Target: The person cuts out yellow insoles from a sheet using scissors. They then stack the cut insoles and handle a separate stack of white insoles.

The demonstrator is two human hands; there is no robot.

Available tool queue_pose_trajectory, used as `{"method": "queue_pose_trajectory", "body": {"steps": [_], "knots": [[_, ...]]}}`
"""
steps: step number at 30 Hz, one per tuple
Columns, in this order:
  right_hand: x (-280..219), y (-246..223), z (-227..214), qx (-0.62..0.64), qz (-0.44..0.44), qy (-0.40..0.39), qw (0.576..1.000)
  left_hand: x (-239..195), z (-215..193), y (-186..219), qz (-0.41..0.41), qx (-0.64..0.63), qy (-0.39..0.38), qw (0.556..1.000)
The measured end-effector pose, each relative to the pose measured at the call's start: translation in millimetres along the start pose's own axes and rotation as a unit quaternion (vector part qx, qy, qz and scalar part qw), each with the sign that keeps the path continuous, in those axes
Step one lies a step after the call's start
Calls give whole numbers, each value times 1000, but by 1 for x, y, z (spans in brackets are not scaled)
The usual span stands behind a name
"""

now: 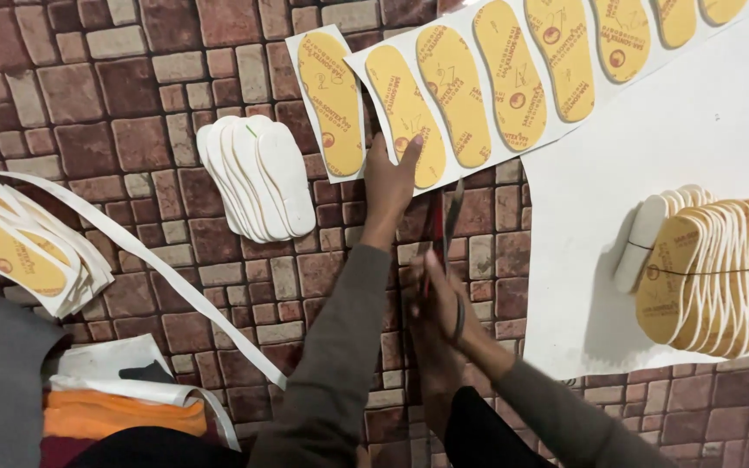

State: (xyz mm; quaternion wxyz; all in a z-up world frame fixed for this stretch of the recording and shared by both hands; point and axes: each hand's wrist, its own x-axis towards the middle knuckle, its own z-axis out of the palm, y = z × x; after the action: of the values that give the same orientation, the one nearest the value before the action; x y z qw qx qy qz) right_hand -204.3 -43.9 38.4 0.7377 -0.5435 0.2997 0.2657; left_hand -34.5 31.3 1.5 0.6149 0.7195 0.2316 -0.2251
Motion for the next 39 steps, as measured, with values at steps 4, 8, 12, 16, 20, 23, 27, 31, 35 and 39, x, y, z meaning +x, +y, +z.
{"method": "queue_pose_trajectory", "body": {"steps": [4, 8, 12, 16, 20, 23, 27, 31, 35, 39], "knots": [[32, -35, -8, -68, 10, 50, 996, -4, -1, 7, 45, -7, -18, 999], [44, -28, -23, -76, 1, 45, 996, -4, -2, 5, 62, -42, -25, 997], [44, -28, -26, -50, -1, 22, 998, -6, -9, 12, 84, -37, -15, 996], [43, -33, -39, -71, 41, 28, 996, -11, -11, 22, 76, -44, -17, 996], [45, -40, -53, -136, 23, 6, 990, -13, -9, 22, 75, -44, -20, 996], [53, -49, -52, -187, -16, -21, 982, -16, -11, 28, 63, -64, -33, 995], [72, -38, -76, -195, -14, -4, 981, -4, -14, 16, 66, -50, -46, 995], [67, -51, -94, -260, 0, 25, 965, -1, -11, 8, 55, -4, -56, 997], [58, -95, -83, -366, 41, 23, 929, -16, -22, 32, 34, -42, -67, 996], [66, -112, -88, -341, 49, -4, 939, -12, -23, 25, 51, -84, -66, 993]]}}
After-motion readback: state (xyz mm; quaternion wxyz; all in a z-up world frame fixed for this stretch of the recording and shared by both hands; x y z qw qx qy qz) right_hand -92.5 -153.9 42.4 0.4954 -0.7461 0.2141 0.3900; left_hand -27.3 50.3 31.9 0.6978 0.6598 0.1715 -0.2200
